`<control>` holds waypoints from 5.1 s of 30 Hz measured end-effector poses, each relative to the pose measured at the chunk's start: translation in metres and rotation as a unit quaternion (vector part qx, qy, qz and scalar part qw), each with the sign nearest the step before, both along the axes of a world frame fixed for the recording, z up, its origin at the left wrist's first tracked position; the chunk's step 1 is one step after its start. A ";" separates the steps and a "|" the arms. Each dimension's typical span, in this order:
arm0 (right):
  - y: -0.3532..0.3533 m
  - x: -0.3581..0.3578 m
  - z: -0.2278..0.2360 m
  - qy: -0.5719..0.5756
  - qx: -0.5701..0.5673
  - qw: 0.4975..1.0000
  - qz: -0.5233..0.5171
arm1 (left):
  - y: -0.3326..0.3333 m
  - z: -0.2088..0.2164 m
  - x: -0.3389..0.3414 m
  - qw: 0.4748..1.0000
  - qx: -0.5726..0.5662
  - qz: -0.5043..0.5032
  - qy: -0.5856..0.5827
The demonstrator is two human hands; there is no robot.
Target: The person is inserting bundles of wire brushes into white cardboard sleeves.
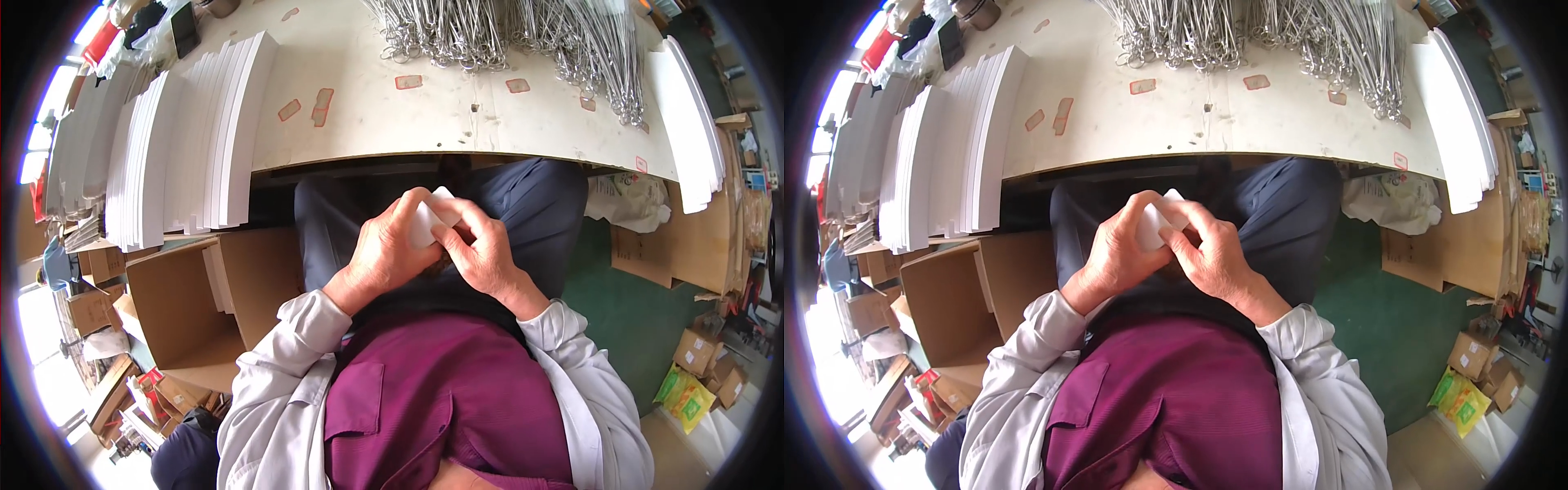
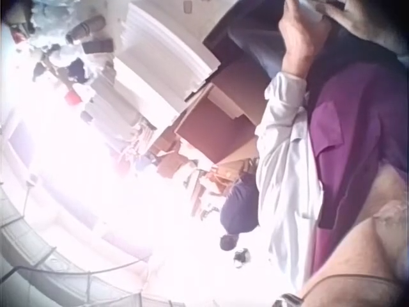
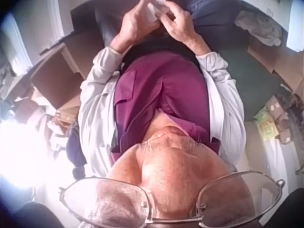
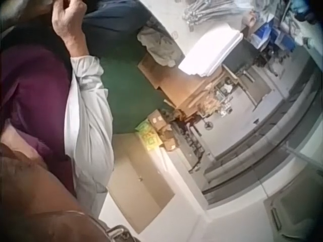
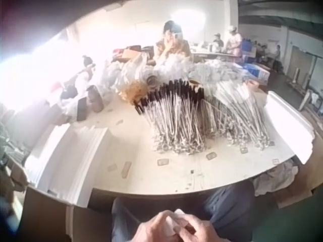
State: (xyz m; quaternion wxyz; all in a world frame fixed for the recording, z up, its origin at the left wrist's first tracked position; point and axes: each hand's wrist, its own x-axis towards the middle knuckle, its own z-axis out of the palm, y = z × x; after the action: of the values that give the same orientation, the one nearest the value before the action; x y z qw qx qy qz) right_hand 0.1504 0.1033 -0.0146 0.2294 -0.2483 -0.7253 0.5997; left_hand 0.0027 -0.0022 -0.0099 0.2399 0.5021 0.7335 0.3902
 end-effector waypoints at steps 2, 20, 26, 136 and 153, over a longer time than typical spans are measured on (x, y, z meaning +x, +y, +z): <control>-0.005 0.002 0.002 0.018 -0.047 0.998 -0.024 | 0.000 -0.001 0.003 1.000 0.016 0.007 0.016; -0.010 -0.004 -0.005 0.012 0.101 0.993 -0.066 | -0.005 -0.007 0.010 0.999 -0.041 0.008 0.014; -0.007 -0.010 -0.002 -0.066 -0.025 0.997 -0.038 | -0.010 -0.019 0.013 0.997 -0.036 0.049 0.049; 0.119 -0.044 0.009 0.059 0.324 0.922 -0.203 | 0.173 0.073 -0.150 0.972 0.104 0.016 0.210; 0.198 -0.174 0.030 -0.156 0.604 0.782 0.021 | 0.115 0.170 -0.139 0.924 0.332 -0.026 -0.188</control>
State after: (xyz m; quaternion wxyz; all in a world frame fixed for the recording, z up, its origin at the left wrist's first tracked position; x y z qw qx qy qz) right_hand -0.0238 0.3015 0.0149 0.2030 -0.1339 -0.9700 -0.0030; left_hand -0.1359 0.1131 0.1602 0.2027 0.4896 0.4902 0.6921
